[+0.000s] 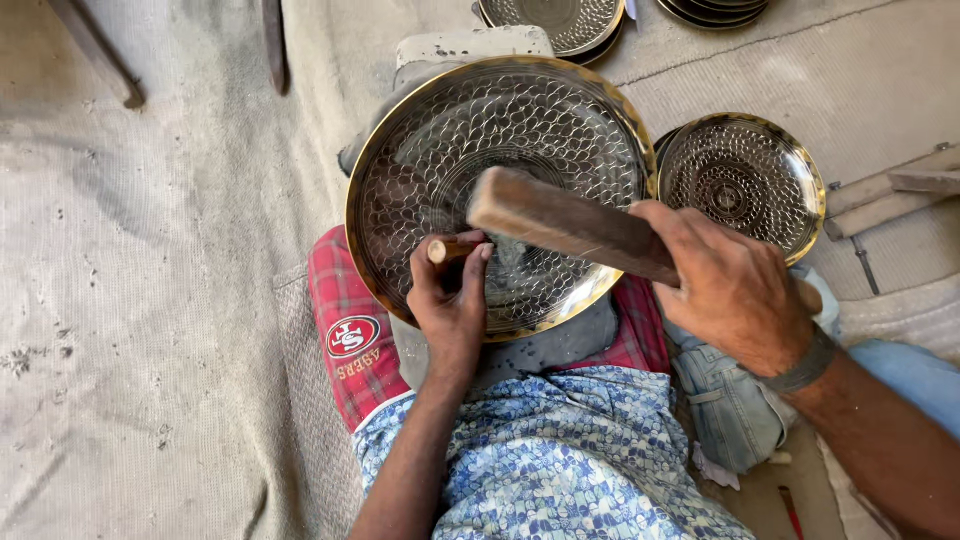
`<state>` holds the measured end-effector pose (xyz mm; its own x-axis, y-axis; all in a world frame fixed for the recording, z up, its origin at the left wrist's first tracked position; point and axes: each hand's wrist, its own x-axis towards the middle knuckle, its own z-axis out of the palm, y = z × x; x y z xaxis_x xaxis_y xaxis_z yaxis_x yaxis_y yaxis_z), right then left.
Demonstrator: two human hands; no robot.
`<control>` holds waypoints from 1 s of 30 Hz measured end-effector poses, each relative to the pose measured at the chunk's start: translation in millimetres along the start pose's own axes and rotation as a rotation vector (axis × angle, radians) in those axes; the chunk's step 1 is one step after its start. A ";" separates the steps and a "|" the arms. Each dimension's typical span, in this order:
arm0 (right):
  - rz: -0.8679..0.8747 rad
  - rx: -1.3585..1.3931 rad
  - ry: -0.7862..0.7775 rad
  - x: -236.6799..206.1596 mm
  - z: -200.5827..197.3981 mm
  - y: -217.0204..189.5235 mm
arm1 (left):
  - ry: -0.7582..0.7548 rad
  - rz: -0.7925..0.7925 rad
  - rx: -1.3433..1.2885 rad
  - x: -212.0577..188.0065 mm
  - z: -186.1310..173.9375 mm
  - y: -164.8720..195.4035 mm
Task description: The person sits on the floor and uses a hammer and a small cylindrical tool to create a textured pattern on a brass plate. They repeatedly strike the tool against the plate's surface, rotating the plate to cover different areas. Finished plates are stacked nearby.
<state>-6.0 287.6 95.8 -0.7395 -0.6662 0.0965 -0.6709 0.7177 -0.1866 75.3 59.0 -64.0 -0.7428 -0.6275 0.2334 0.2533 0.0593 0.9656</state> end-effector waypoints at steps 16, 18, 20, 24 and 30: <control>-0.372 -0.341 -0.082 64.8 -72.0 -42.9 | -0.070 0.045 0.082 0.6 -7.4 -13.1; -0.371 -0.272 -0.061 60.9 -67.7 -36.3 | -0.118 0.101 0.145 6.9 -9.1 -9.2; -0.406 -0.298 0.005 50.2 -60.8 -23.8 | -0.217 0.201 0.270 19.9 -12.1 -3.5; -0.144 -0.237 -0.015 7.9 -30.8 7.2 | -0.511 0.187 0.259 47.2 -22.0 18.5; 0.223 0.133 0.169 -63.4 53.4 27.1 | -1.073 0.336 0.505 100.7 4.8 40.5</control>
<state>25.7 338.4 32.5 -0.8736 -0.4443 0.1983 -0.4865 0.8020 -0.3465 7.8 1.9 -0.9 -0.8804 0.4176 0.2246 0.4388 0.5379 0.7198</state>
